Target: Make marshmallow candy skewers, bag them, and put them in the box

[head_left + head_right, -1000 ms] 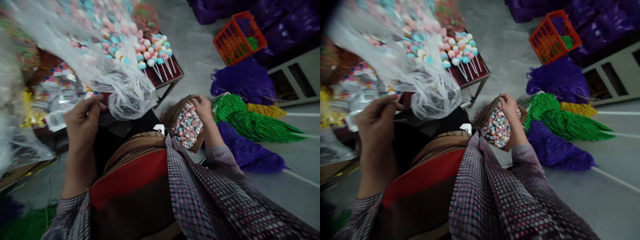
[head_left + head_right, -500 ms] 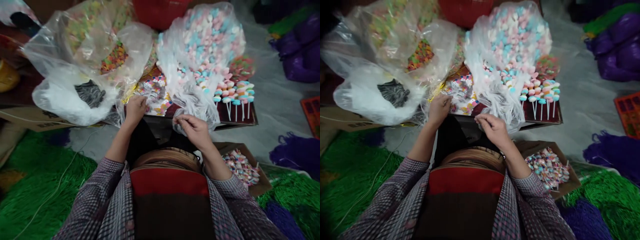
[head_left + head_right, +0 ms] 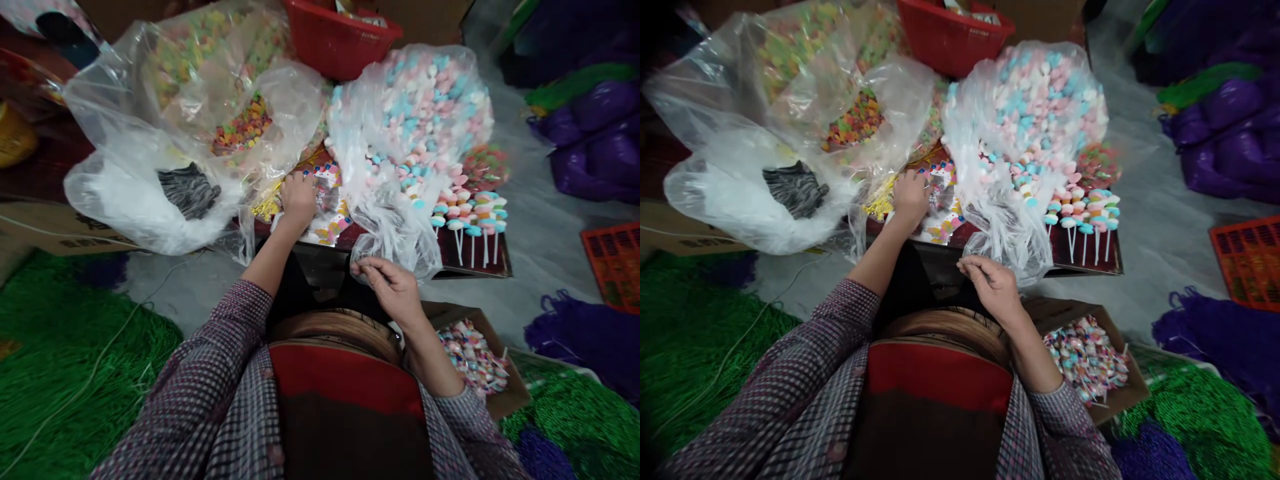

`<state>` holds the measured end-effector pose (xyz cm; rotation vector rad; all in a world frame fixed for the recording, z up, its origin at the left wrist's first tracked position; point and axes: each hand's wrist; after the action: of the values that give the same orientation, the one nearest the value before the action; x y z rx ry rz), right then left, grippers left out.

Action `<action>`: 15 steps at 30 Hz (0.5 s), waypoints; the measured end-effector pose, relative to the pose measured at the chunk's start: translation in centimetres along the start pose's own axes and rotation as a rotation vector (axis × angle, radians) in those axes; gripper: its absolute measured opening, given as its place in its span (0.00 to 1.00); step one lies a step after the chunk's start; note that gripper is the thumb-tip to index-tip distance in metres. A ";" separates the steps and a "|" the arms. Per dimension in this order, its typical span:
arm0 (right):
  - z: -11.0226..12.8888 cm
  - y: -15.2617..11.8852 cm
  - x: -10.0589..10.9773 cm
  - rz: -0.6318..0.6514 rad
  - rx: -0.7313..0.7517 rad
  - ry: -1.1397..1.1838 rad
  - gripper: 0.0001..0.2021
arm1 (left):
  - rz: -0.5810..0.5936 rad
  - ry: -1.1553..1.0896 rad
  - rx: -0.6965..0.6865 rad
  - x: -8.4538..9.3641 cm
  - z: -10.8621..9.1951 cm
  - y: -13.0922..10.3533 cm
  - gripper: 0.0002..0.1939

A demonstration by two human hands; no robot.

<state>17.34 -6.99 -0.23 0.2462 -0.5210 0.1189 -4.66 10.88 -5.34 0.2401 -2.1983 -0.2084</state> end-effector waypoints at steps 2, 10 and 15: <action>-0.3 -0.1 -0.1 -0.002 -0.016 0.018 0.07 | -0.017 -0.025 0.000 -0.2 0.5 0.3 0.07; -0.7 0.8 -0.1 -0.009 -0.151 0.163 0.10 | -0.106 0.003 -0.172 1.6 0.2 -1.0 0.11; -1.7 5.6 1.2 -0.199 -0.236 0.214 0.23 | -0.037 -0.014 -0.464 3.1 -1.3 -4.0 0.12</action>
<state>18.20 -1.12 0.12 0.0522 -0.2914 -0.1094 -5.07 6.19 -3.14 0.0192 -2.0917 -0.7293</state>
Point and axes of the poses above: each hand's wrist, its own y-axis towards the middle knuckle, its own x-axis out of the back of the hand, z = x × y, and after that the axes turned 11 degrees about -y, right-handed
